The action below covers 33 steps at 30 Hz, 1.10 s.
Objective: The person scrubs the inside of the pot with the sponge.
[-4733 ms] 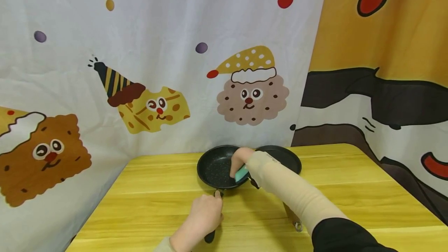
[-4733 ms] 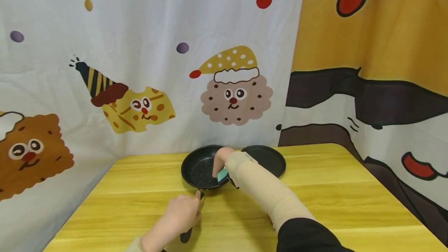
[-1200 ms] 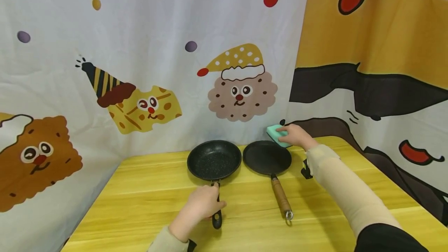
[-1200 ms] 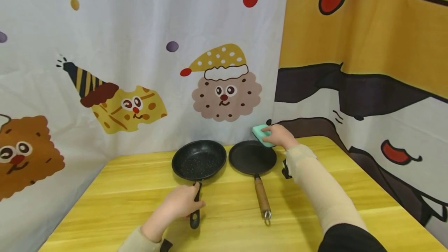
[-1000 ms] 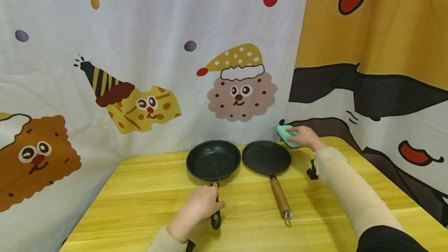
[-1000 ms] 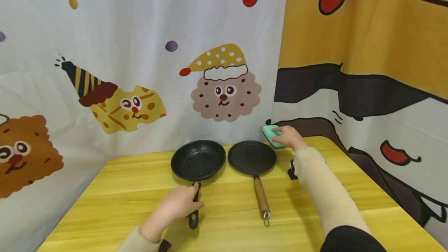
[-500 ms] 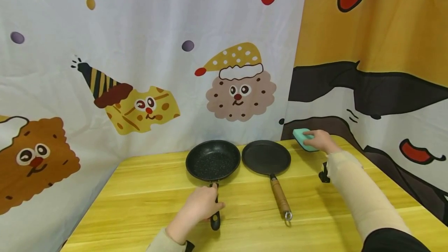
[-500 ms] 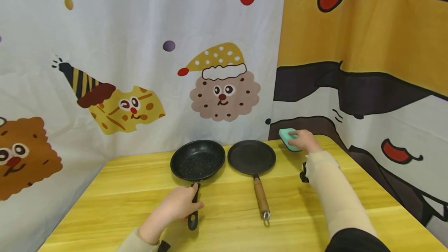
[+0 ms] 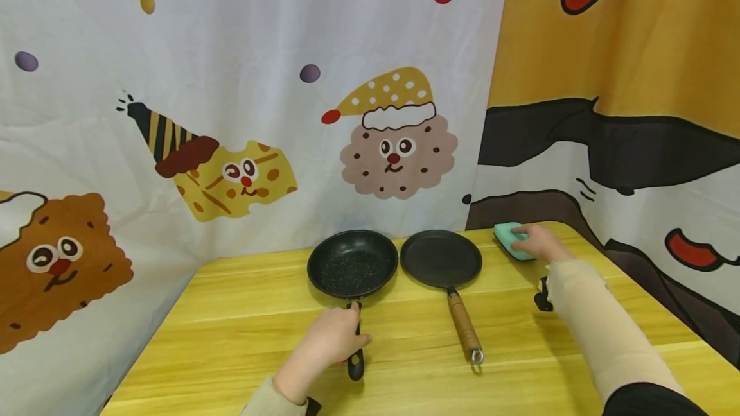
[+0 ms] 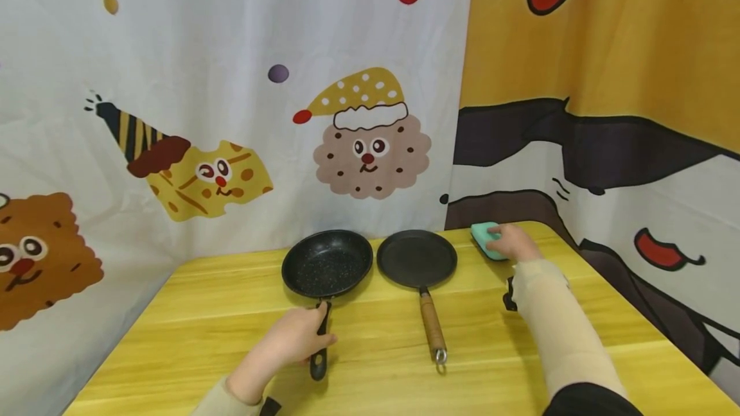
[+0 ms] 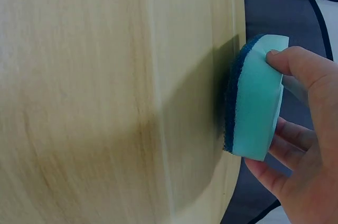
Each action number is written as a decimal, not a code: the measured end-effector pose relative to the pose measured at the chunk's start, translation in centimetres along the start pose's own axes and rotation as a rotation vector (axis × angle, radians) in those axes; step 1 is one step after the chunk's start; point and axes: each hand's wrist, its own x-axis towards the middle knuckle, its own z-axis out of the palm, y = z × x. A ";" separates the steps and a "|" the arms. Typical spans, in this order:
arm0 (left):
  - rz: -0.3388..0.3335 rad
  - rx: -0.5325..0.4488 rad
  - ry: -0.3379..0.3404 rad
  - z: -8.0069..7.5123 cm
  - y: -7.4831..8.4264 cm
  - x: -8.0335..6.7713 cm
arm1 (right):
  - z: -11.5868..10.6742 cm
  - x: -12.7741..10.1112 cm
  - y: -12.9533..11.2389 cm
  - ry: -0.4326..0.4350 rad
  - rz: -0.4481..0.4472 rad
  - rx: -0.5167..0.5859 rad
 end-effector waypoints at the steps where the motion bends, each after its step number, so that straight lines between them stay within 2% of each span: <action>1: 0.001 0.006 0.001 0.0 0.0 0.0 | 0.0 0.0 0.0 -0.001 0.004 -0.004; 16: 0.001 0.014 -0.005 -0.1 0.0 -0.4 | 0.9 0.5 1.0 -0.029 0.002 -0.040; 29: 0.008 0.022 -0.002 0.1 0.0 -0.6 | 1.2 0.1 0.5 -0.046 -0.003 -0.041; 33: 0.007 -0.021 -0.013 0.0 0.0 -0.6 | 1.0 -0.1 0.4 -0.057 -0.020 -0.049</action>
